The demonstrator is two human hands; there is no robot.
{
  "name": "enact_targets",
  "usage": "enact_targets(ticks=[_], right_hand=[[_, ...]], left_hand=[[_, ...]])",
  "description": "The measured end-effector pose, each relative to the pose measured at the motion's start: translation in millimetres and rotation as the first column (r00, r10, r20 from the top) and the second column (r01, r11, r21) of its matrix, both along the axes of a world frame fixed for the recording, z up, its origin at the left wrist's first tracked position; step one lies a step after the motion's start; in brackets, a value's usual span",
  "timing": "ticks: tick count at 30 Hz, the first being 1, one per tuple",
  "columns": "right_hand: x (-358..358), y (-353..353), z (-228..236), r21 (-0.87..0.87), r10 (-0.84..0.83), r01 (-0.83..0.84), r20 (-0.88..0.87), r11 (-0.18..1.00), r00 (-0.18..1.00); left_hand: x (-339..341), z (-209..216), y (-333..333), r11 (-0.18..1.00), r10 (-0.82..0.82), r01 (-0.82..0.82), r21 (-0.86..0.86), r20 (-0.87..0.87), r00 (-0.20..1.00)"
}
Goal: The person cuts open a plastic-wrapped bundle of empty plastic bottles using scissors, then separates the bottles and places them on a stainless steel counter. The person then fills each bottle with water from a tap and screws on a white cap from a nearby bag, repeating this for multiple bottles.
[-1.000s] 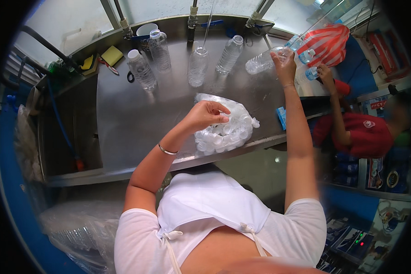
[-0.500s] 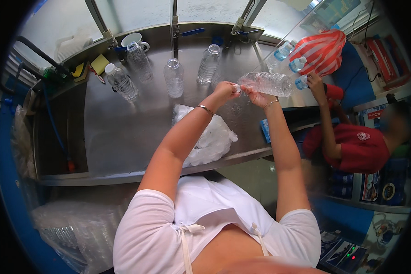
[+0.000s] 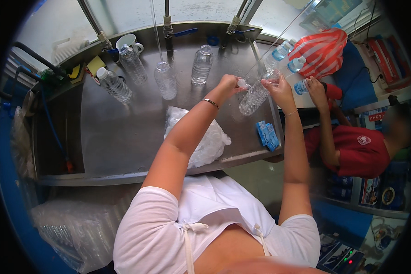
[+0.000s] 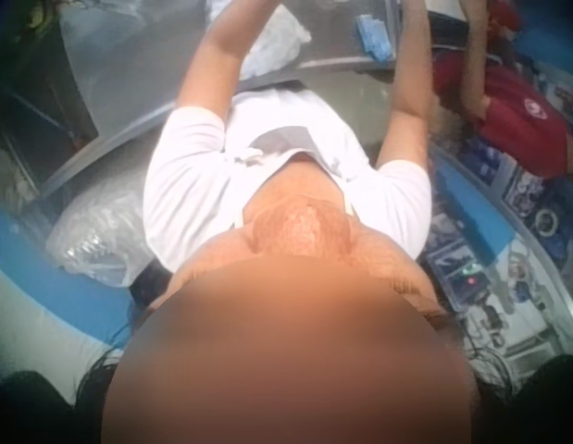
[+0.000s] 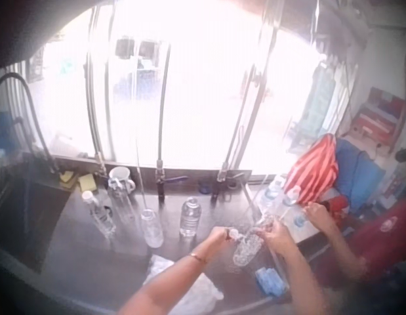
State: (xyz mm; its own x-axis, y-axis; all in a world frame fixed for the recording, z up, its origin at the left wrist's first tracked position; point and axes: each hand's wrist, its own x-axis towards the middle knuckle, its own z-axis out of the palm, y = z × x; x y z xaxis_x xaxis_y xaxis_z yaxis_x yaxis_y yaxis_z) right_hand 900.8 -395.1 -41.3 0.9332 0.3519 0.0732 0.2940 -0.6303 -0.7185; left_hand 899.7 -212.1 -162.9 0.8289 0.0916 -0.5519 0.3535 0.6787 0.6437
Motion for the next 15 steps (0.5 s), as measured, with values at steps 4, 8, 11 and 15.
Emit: enact_targets(ticks=[4, 8, 11, 15], right_hand=[[0, 26, -19, -0.08, 0.105, -0.085, 0.291, 0.993, 0.951], [1, 50, -42, 0.054, 0.037, -0.061, 0.368, 0.997, 0.929], [2, 60, -47, 0.057, 0.004, -0.026, 0.355, 0.998, 0.935], [-14, 73, -44, 0.122, -0.133, 0.081, 0.513, 0.989, 0.848]], left_hand=[[-31, 26, 14, 0.671, -0.226, 0.107, 0.734, 0.065, 0.972], [-78, 70, 27, -0.041, -0.255, -0.646, 0.762, 0.617, 0.744], [-92, 96, 63, -0.38, -0.206, -0.675, 0.633, 0.653, 0.729], [-87, 99, 87, -0.344, -0.219, -0.637, 0.69, 0.6, 0.769]])
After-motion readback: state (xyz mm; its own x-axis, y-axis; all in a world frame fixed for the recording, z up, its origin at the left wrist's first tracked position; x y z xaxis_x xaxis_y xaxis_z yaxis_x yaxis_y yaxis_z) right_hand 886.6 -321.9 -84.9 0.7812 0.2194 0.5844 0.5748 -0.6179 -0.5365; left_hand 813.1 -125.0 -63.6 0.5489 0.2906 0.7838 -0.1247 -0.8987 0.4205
